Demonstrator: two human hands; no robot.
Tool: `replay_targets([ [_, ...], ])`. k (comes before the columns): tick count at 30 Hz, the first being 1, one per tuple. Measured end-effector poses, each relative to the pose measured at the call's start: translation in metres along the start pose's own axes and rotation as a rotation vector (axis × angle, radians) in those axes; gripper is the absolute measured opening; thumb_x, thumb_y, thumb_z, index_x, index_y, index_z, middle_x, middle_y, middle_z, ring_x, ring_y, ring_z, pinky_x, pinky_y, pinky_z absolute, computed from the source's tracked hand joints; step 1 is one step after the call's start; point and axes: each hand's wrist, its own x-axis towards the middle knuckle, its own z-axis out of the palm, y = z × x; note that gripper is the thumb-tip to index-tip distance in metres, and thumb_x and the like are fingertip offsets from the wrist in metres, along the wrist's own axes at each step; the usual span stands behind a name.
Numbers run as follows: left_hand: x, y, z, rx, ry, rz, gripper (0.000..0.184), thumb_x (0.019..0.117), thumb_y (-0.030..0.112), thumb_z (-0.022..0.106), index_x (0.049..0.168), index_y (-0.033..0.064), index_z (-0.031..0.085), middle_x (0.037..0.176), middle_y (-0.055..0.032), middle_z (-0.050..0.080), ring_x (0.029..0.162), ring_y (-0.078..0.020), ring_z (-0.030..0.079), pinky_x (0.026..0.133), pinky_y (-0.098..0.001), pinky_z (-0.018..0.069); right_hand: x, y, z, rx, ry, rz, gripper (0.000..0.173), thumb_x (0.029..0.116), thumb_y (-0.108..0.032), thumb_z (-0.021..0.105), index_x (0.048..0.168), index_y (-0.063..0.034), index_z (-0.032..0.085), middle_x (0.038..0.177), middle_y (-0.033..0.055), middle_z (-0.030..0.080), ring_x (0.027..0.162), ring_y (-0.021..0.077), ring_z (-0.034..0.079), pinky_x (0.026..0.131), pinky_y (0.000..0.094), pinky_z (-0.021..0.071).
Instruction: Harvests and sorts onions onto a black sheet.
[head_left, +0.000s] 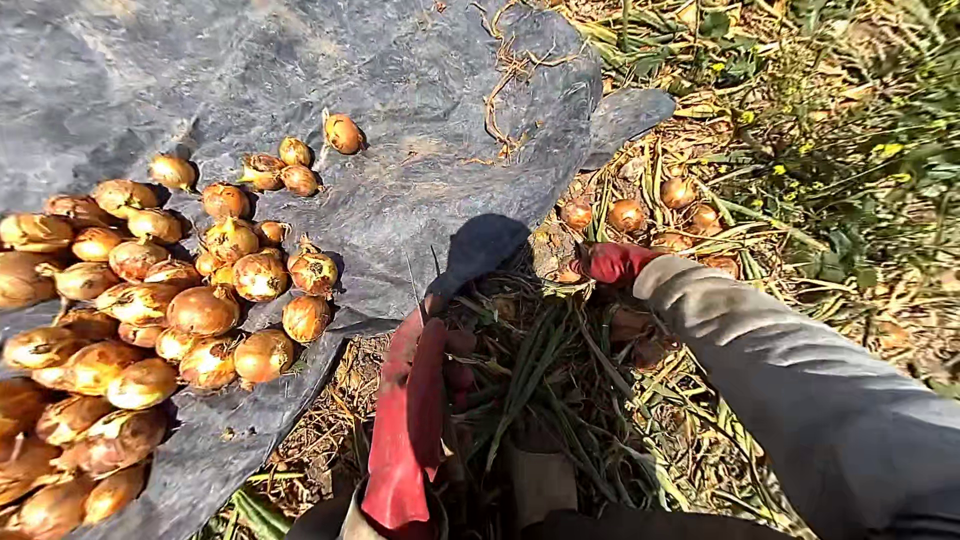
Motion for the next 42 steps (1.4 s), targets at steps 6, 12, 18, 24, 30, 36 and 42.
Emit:
replay_targets([
  [6,0.005,0.001,-0.009,0.101,-0.07,-0.053,0.049,0.1084,0.036,0.046,0.156,0.0266,0.04,0.101,-0.0095,0.073,0.07,-0.0223,0.071,0.06,-0.0317,0.0603,-0.087,-0.039,0.004,-0.026,0.117,-0.402,0.038,0.1051,-0.036,0.057,0.093,-0.0046,0.074,0.092,0.0157,0.072,0.095,0.0331,0.07,0.089,0.0574,0.0544],
  [12,-0.002,-0.023,0.008,0.249,-0.272,0.115,0.063,0.1076,0.052,0.035,0.162,0.0216,0.026,0.089,-0.0036,0.069,0.063,-0.0156,0.066,0.057,-0.0334,0.0603,-0.202,-0.104,0.03,0.919,0.101,-0.61,0.018,0.0997,-0.038,0.059,0.089,-0.0267,0.067,0.077,-0.0144,0.064,0.069,-0.005,0.06,0.061,0.017,0.0523],
  [18,-0.018,-0.017,0.011,0.181,-0.426,0.325,0.045,0.1078,0.042,0.043,0.148,0.0249,0.054,0.092,-0.0058,0.07,0.059,-0.0147,0.061,0.05,-0.0328,0.0551,-0.236,-0.097,0.011,1.078,-0.117,-0.776,0.019,0.0934,-0.044,0.069,0.09,-0.0256,0.074,0.077,-0.0114,0.07,0.066,-0.0026,0.065,0.057,0.0182,0.0561],
  [24,-0.042,-0.019,0.023,0.177,-0.118,0.389,0.037,0.1059,0.037,0.051,0.138,0.0232,0.063,0.069,-0.0041,0.062,0.049,-0.0166,0.055,0.044,-0.0351,0.0513,-0.276,-0.114,-0.001,0.274,1.09,-1.029,0.039,0.099,-0.038,0.066,0.069,-0.016,0.053,0.066,-0.0029,0.06,0.068,0.008,0.063,0.069,0.0334,0.057],
  [30,-0.072,-0.032,0.036,0.536,-0.092,0.59,0.083,0.0727,0.048,0.087,0.135,0.0016,0.058,0.112,-0.0077,0.072,0.102,-0.0087,0.069,0.091,-0.032,0.0578,-0.28,-0.127,0.05,0.138,0.738,-0.952,0.024,0.0891,-0.039,0.067,0.098,-0.0171,0.073,0.098,0.0022,0.075,0.102,0.0168,0.071,0.095,0.045,0.0555],
  [36,-0.066,-0.059,0.035,0.639,-0.001,0.596,0.041,0.0848,0.033,0.077,0.107,-0.0007,0.071,0.095,-0.0083,0.074,0.092,-0.0118,0.072,0.087,-0.0324,0.0589,-0.276,-0.13,0.033,-0.124,0.208,-0.314,0.016,0.0929,-0.022,0.07,0.099,-0.0076,0.074,0.086,0.017,0.072,0.083,0.0398,0.072,0.067,0.0602,0.055],
  [42,-0.023,-0.008,-0.004,-0.242,0.132,0.394,0.052,0.1076,0.057,0.026,0.129,0.0208,0.057,0.082,0.0004,0.063,0.061,-0.0116,0.06,0.053,-0.0276,0.0537,-0.206,-0.079,-0.006,-0.115,0.313,0.041,0.036,0.1052,-0.043,0.053,0.1,-0.0126,0.071,0.088,0.0196,0.071,0.085,0.044,0.069,0.067,0.0684,0.0513],
])
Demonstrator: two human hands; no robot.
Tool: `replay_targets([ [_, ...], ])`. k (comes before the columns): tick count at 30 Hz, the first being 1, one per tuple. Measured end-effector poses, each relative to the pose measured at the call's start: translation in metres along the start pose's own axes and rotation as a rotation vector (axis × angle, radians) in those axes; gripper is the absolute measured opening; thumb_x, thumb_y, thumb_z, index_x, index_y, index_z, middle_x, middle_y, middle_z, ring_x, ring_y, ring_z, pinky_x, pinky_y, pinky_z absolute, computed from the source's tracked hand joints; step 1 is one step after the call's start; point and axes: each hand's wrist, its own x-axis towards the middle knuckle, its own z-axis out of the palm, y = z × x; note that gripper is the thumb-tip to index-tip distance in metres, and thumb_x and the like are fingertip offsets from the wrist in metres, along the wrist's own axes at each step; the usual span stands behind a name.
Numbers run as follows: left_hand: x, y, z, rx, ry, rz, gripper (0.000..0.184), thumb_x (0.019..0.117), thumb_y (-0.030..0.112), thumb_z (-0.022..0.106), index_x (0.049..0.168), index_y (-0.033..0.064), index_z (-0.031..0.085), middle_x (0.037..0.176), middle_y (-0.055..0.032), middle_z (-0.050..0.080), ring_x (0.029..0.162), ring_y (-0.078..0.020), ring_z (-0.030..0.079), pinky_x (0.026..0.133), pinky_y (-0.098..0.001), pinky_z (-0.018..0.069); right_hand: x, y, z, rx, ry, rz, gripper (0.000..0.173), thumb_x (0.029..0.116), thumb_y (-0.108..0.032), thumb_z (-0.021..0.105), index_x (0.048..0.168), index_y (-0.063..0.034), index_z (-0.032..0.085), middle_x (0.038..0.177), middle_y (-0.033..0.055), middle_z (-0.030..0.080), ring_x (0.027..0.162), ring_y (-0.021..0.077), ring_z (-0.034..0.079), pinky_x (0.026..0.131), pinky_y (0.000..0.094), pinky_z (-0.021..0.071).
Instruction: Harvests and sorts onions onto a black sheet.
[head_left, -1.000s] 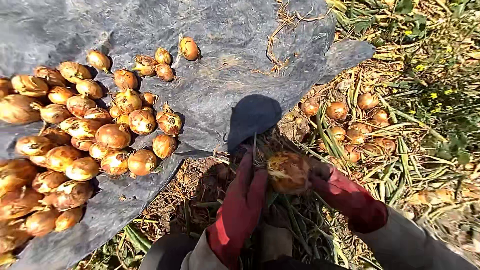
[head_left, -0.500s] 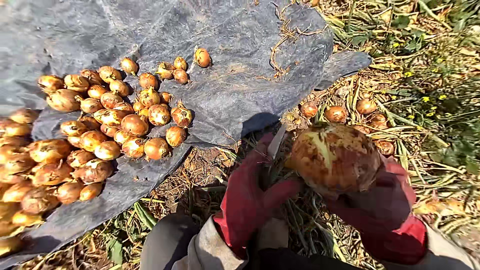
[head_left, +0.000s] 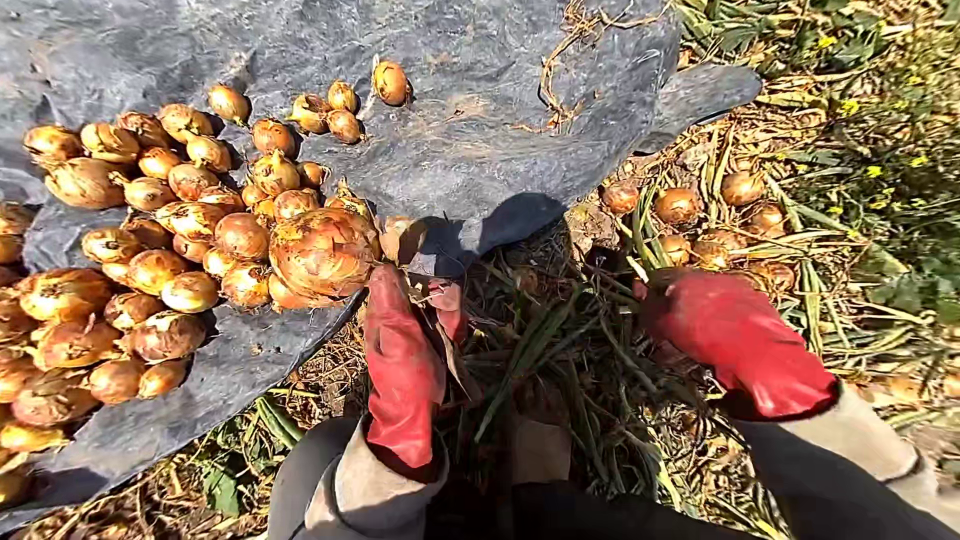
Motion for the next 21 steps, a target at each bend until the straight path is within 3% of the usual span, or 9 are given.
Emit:
replay_targets([
  [2,0.009,-0.001,-0.007,-0.101,0.0,-0.145,0.065,0.1014,0.07,0.015,0.151,0.0363,0.04,0.108,0.0014,0.071,0.074,-0.0124,0.068,0.064,-0.0276,0.0583,0.022,-0.011,0.008,0.089,0.097,-0.163,0.037,0.1049,-0.044,0.053,0.103,-0.0126,0.072,0.091,0.017,0.072,0.086,0.0405,0.07,0.069,0.0672,0.0526],
  [3,0.007,-0.009,-0.006,-0.054,-0.004,-0.225,0.067,0.1004,0.072,0.015,0.152,0.0371,0.039,0.107,0.001,0.072,0.072,-0.0122,0.068,0.061,-0.0271,0.0572,0.038,-0.023,0.015,0.145,0.092,-0.237,0.04,0.1045,-0.046,0.052,0.105,-0.011,0.072,0.093,0.0173,0.072,0.087,0.0399,0.07,0.073,0.0672,0.0532],
  [4,0.004,-0.017,-0.003,0.047,-0.01,-0.314,0.068,0.1011,0.072,0.015,0.145,0.0313,0.049,0.096,-0.0016,0.074,0.063,-0.0124,0.066,0.053,-0.027,0.0548,0.056,-0.038,0.025,0.183,0.067,-0.293,0.045,0.1031,-0.05,0.054,0.103,-0.0081,0.071,0.093,0.0182,0.071,0.088,0.0399,0.07,0.075,0.067,0.0535],
  [6,0.007,-0.027,0.002,0.39,-0.216,-0.431,0.065,0.1073,0.06,0.016,0.137,0.0208,0.057,0.086,-0.0058,0.073,0.056,-0.0134,0.062,0.049,-0.0276,0.0514,0.087,-0.067,0.048,0.138,-0.094,-0.281,0.064,0.0983,-0.063,0.055,0.101,-0.0023,0.074,0.098,0.024,0.071,0.097,0.0446,0.069,0.083,0.0694,0.0528],
  [8,0.031,-0.036,0.009,0.963,-0.41,-0.384,0.047,0.1102,0.049,0.032,0.127,0.0198,0.065,0.087,-0.0052,0.071,0.066,-0.02,0.065,0.057,-0.041,0.0548,0.11,-0.082,0.078,0.043,-0.238,-0.236,0.071,0.097,-0.068,0.05,0.096,-0.0002,0.072,0.1,0.0261,0.07,0.101,0.0459,0.068,0.082,0.0697,0.0529],
  [10,0.061,-0.047,0.016,1.453,-0.442,-0.323,0.041,0.1059,0.05,0.044,0.114,0.0214,0.072,0.098,-0.0111,0.073,0.09,-0.0318,0.07,0.074,-0.0599,0.0549,0.112,-0.081,0.093,0.07,-0.23,-0.247,0.069,0.0998,-0.066,0.046,0.095,-0.0016,0.071,0.099,0.0246,0.07,0.1,0.0447,0.069,0.081,0.0685,0.0531],
  [12,0.097,-0.056,0.027,1.78,-0.501,-0.329,0.037,0.1032,0.047,0.049,0.111,0.0189,0.072,0.11,-0.0141,0.072,0.105,-0.0373,0.068,0.084,-0.0657,0.0518,0.107,-0.078,0.096,0.092,-0.177,-0.273,0.066,0.1038,-0.062,0.039,0.099,-0.0044,0.07,0.098,0.0219,0.07,0.099,0.043,0.069,0.08,0.067,0.0541],
  [17,0.164,-0.088,0.049,2.06,-0.917,-0.052,0.025,0.0941,0.035,0.064,0.099,0.0115,0.072,0.102,-0.0161,0.071,0.101,-0.0391,0.067,0.082,-0.0649,0.0502,0.113,-0.079,0.091,0.079,-0.285,-0.251,0.067,0.1016,-0.066,0.041,0.097,-0.0072,0.072,0.095,0.0195,0.071,0.097,0.0405,0.07,0.08,0.0652,0.0542],
  [21,0.194,-0.111,0.074,2.129,-0.993,0.08,0.022,0.0918,0.03,0.067,0.105,0.0134,0.073,0.106,-0.0153,0.071,0.104,-0.0385,0.066,0.085,-0.0642,0.0494,0.124,-0.072,0.086,0.118,-0.314,-0.438,0.064,0.1052,-0.061,0.038,0.092,-0.0081,0.072,0.088,0.0163,0.07,0.091,0.0366,0.07,0.079,0.0625,0.0538],
])
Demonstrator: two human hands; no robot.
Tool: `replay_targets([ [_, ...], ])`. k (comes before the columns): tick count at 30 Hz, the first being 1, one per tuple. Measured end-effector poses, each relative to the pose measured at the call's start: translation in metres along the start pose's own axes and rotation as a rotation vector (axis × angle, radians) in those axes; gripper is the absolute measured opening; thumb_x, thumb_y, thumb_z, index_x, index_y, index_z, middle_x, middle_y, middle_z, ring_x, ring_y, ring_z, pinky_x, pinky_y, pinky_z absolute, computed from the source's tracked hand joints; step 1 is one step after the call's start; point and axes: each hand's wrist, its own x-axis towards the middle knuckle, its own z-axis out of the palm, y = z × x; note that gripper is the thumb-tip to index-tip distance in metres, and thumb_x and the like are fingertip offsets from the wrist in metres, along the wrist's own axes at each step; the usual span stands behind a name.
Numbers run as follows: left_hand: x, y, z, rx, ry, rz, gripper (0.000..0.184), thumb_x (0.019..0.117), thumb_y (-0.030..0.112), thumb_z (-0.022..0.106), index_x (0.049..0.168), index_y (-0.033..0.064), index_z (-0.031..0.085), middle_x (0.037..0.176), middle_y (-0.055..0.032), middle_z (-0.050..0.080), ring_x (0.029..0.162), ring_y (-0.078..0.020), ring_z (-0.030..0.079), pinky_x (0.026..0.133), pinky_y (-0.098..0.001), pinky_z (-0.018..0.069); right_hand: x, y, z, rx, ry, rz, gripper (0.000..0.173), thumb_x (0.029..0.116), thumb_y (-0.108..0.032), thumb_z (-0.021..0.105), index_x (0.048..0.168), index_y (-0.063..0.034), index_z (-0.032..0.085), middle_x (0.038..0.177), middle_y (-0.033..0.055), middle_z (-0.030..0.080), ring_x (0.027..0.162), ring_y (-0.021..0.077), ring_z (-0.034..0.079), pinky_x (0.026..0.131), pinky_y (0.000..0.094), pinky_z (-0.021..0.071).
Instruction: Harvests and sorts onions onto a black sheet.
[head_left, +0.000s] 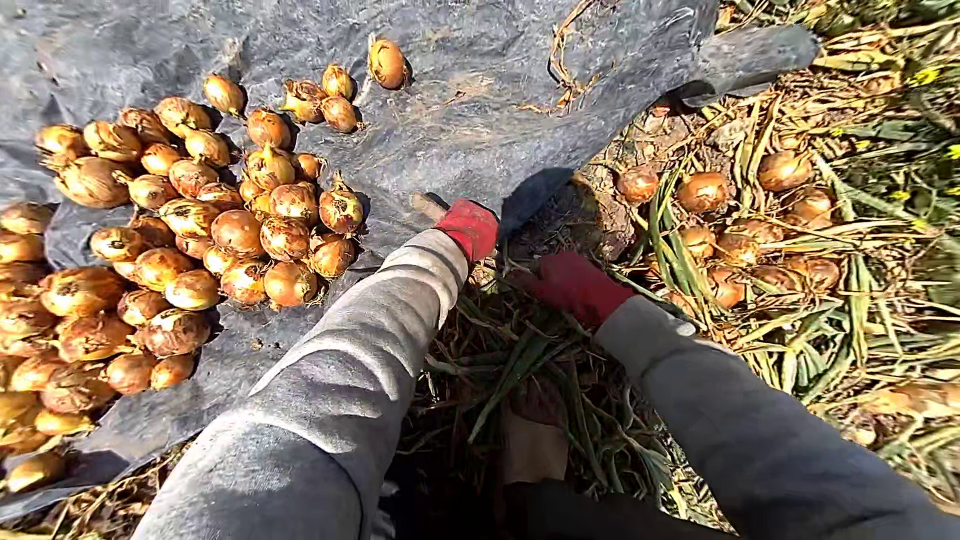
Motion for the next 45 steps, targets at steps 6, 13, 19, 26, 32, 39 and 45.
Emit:
replay_targets([
  [6,-0.002,0.03,0.005,-0.074,0.028,0.074,0.022,0.0923,0.026,0.066,0.096,0.0052,0.073,0.103,-0.018,0.07,0.104,-0.0396,0.065,0.089,-0.0628,0.0501,0.005,0.02,0.008,-0.002,0.044,-0.221,0.052,0.1076,-0.047,0.044,0.084,-0.0075,0.067,0.08,0.0123,0.066,0.081,0.0318,0.067,0.076,0.0562,0.0529],
  [13,-0.088,0.068,0.037,-0.225,0.132,0.301,0.013,0.093,0.016,0.067,0.094,0.0046,0.074,0.093,-0.016,0.071,0.093,-0.0359,0.068,0.082,-0.0587,0.0539,-0.092,0.021,0.036,0.049,0.08,-0.35,0.043,0.1035,-0.042,0.052,0.076,-0.0126,0.067,0.069,0.0043,0.063,0.067,0.0232,0.065,0.063,0.0502,0.0549],
  [19,-0.175,0.054,0.015,-0.76,0.16,-0.108,0.067,0.0945,0.044,0.07,0.152,0.0196,0.046,0.128,-0.0159,0.065,0.109,-0.0364,0.067,0.086,-0.063,0.0543,-0.185,0.034,0.085,0.896,0.592,-0.022,0.051,0.1051,-0.053,0.044,0.085,-0.0141,0.07,0.076,0.0021,0.074,0.069,0.0174,0.073,0.061,0.0405,0.0624],
  [26,-0.251,0.112,0.025,-1.738,0.363,0.161,0.067,0.1053,0.054,0.043,0.163,0.0274,0.022,0.084,-0.0058,0.068,0.058,-0.0153,0.061,0.052,-0.0324,0.0565,-0.22,-0.008,0.036,1.595,0.104,-0.621,0.046,0.1018,-0.059,0.051,0.104,-0.0189,0.074,0.081,0.0009,0.075,0.074,0.0143,0.075,0.07,0.0351,0.066],
  [32,-0.266,0.093,0.032,-1.724,0.462,0.26,0.047,0.1073,0.038,0.044,0.153,0.0269,0.047,0.096,-0.0061,0.069,0.057,-0.0129,0.059,0.048,-0.0302,0.0535,-0.224,-0.032,0.025,1.26,0.156,-0.626,0.027,0.102,-0.046,0.059,0.094,-0.0257,0.075,0.077,-0.0085,0.073,0.066,0.0034,0.07,0.06,0.0246,0.062],
  [39,-0.261,0.084,0.028,-1.882,0.477,0.16,0.046,0.107,0.046,0.044,0.148,0.025,0.052,0.073,-0.0036,0.062,0.048,-0.0119,0.054,0.043,-0.0276,0.0493,-0.223,-0.044,-0.015,0.068,0.942,-0.933,0.036,0.1078,-0.033,0.049,0.079,-0.0137,0.056,0.087,0.0016,0.072,0.097,0.0144,0.073,0.09,0.0363,0.06],
  [45,-0.252,0.072,0.056,-2.726,0.023,0.98,0.047,0.1012,0.058,0.049,0.103,0.0146,0.069,0.058,0.0035,0.058,0.048,-0.0075,0.06,0.045,-0.0201,0.0491,-0.222,-0.042,-0.034,0.116,0.984,-0.903,0.035,0.1066,-0.032,0.052,0.078,-0.0133,0.055,0.098,0.001,0.074,0.11,0.0153,0.071,0.097,0.0382,0.0582],
])
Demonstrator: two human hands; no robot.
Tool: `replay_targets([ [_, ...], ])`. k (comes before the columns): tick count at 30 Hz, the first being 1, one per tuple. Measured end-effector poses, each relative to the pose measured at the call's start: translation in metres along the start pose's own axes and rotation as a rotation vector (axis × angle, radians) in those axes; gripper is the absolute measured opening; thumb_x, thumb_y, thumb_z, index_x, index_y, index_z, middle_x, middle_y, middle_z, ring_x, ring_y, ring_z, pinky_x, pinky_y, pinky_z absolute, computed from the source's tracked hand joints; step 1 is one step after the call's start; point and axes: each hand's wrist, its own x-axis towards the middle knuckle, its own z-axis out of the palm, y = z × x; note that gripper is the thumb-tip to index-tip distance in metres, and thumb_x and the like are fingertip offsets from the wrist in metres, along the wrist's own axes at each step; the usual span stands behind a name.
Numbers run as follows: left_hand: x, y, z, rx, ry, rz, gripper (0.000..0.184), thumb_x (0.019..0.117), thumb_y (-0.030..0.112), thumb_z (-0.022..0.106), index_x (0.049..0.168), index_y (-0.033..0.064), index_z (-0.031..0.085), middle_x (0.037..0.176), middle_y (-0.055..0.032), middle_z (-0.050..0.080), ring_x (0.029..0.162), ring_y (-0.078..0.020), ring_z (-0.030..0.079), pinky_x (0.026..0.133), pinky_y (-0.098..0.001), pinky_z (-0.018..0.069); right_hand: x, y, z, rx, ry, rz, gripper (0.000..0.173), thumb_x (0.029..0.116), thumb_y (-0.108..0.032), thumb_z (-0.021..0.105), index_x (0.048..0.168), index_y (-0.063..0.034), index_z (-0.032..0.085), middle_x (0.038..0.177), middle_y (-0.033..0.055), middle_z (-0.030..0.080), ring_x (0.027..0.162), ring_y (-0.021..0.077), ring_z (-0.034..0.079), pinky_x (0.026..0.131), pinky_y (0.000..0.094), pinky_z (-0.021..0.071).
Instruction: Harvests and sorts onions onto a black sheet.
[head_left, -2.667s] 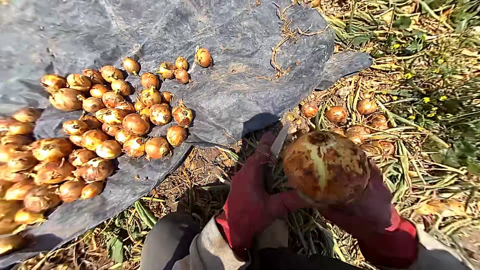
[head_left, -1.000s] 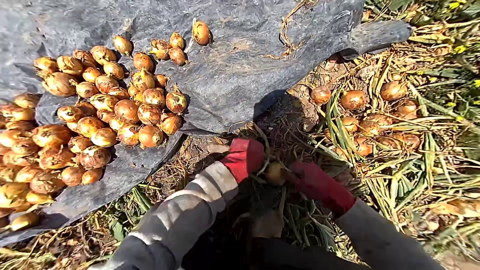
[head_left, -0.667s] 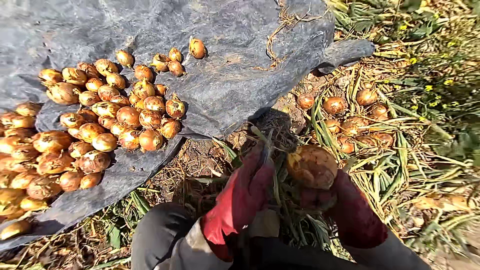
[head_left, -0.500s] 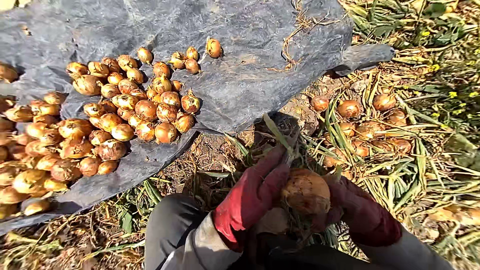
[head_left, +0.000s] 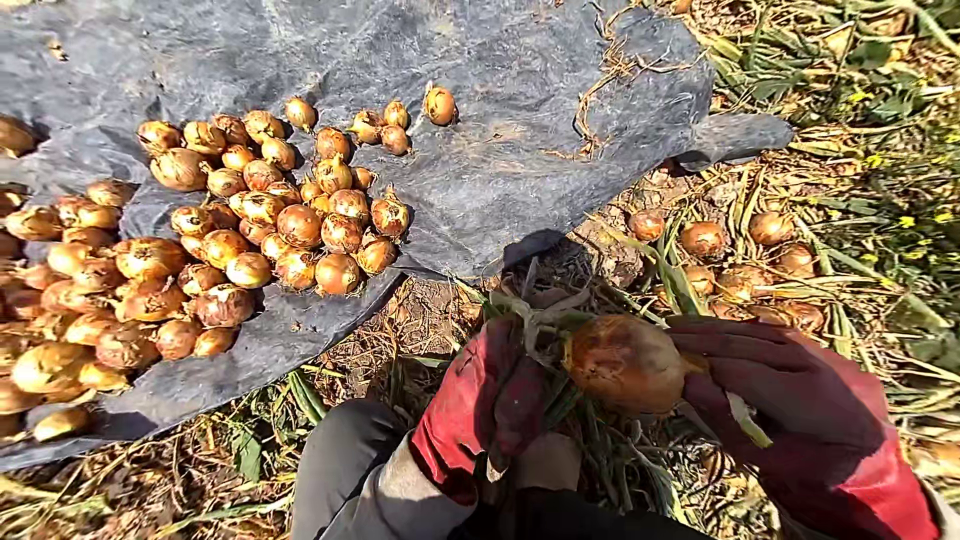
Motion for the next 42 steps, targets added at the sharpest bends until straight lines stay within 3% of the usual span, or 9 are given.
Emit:
replay_targets([
  [5,0.01,0.0,-0.004,0.213,0.254,0.013,0.091,0.0724,0.095,0.042,0.115,0.0198,0.071,0.073,-0.0043,0.068,0.056,-0.0097,0.064,0.05,-0.0225,0.0529,0.024,0.004,0.011,0.067,-0.083,-0.026,0.029,0.1076,-0.033,0.052,0.092,-0.0133,0.066,0.108,0.0008,0.075,0.114,0.0156,0.07,0.102,0.0395,0.0566],
  [10,0.0,0.029,0.013,0.171,0.404,0.259,0.071,0.0941,0.081,0.03,0.126,0.025,0.061,0.09,0.0005,0.069,0.067,-0.0058,0.065,0.057,-0.0214,0.0545,0.012,0.02,0.011,-0.333,-0.643,0.644,0.038,0.1036,-0.043,0.052,0.079,-0.0177,0.065,0.061,0.0007,0.058,0.056,0.0203,0.061,0.05,0.0462,0.0486],
  [14,-0.008,0.043,-0.003,0.652,0.468,0.226,0.06,0.1045,0.065,0.024,0.128,0.0238,0.061,0.077,0.0004,0.062,0.06,-0.0065,0.057,0.051,-0.0205,0.0492,-0.008,0.059,0.034,-0.37,-0.91,0.965,0.044,0.0961,-0.061,0.06,0.093,-0.0189,0.073,0.078,0.0077,0.069,0.076,0.0312,0.069,0.067,0.0615,0.0546],
  [22,0.06,0.0,-0.053,1.652,0.603,-0.603,0.054,0.11,0.044,0.038,0.161,0.0282,0.029,0.107,-0.0082,0.073,0.08,-0.0236,0.071,0.071,-0.0461,0.0606,-0.042,0.133,0.148,-0.274,-0.937,1.19,0.066,0.1034,-0.058,0.046,0.099,0.0023,0.071,0.106,0.0278,0.07,0.105,0.0469,0.068,0.086,0.0694,0.0527],
  [29,0.13,0.004,-0.09,2.406,0.189,-0.971,0.045,0.0994,0.052,0.055,0.1,0.0115,0.075,0.102,-0.0166,0.072,0.102,-0.0385,0.068,0.085,-0.0657,0.0513,-0.061,0.151,0.138,-0.085,-0.943,1.133,0.067,0.104,-0.061,0.042,0.097,-0.0023,0.073,0.1,0.0237,0.071,0.1,0.0425,0.069,0.086,0.0685,0.0525],
  [35,0.169,0.003,-0.099,2.588,-0.032,-1.003,0.037,0.0945,0.044,0.065,0.094,0.0081,0.074,0.098,-0.017,0.071,0.099,-0.0384,0.068,0.084,-0.0637,0.0513,-0.046,0.093,0.113,-0.075,-0.723,0.882,0.06,0.1106,-0.043,0.038,0.094,0.0034,0.072,0.085,0.0244,0.07,0.078,0.0389,0.07,0.063,0.0572,0.0557],
  [36,0.172,0.003,-0.098,2.593,-0.071,-0.986,0.036,0.0945,0.042,0.066,0.093,0.0073,0.074,0.097,-0.0175,0.071,0.097,-0.0387,0.068,0.083,-0.064,0.0519,0.012,0.047,0.088,0.046,-0.94,1.218,0.052,0.1133,-0.037,0.034,0.126,0.0063,0.061,0.122,0.0277,0.064,0.116,0.0404,0.063,0.099,0.0573,0.0496],
  [38,0.177,0.007,-0.104,2.582,-0.134,-0.94,0.036,0.0934,0.043,0.067,0.091,0.0079,0.074,0.096,-0.0171,0.071,0.097,-0.0386,0.068,0.084,-0.0641,0.0514,0.024,-0.016,0.093,-0.042,-0.536,1.36,0.041,0.11,-0.036,0.047,0.116,-0.0006,0.066,0.106,0.0212,0.069,0.099,0.0346,0.069,0.087,0.0512,0.0555],
  [42,0.177,-0.013,-0.119,2.63,-0.125,-0.928,0.024,0.0933,0.031,0.065,0.09,0.0078,0.072,0.092,-0.0155,0.071,0.092,-0.0373,0.068,0.079,-0.0622,0.0528,0.059,-0.012,0.08,0.069,-0.693,1.314,0.04,0.113,-0.018,0.039,0.122,0.0137,0.061,0.12,0.0327,0.062,0.114,0.0414,0.062,0.099,0.0534,0.0483],
])
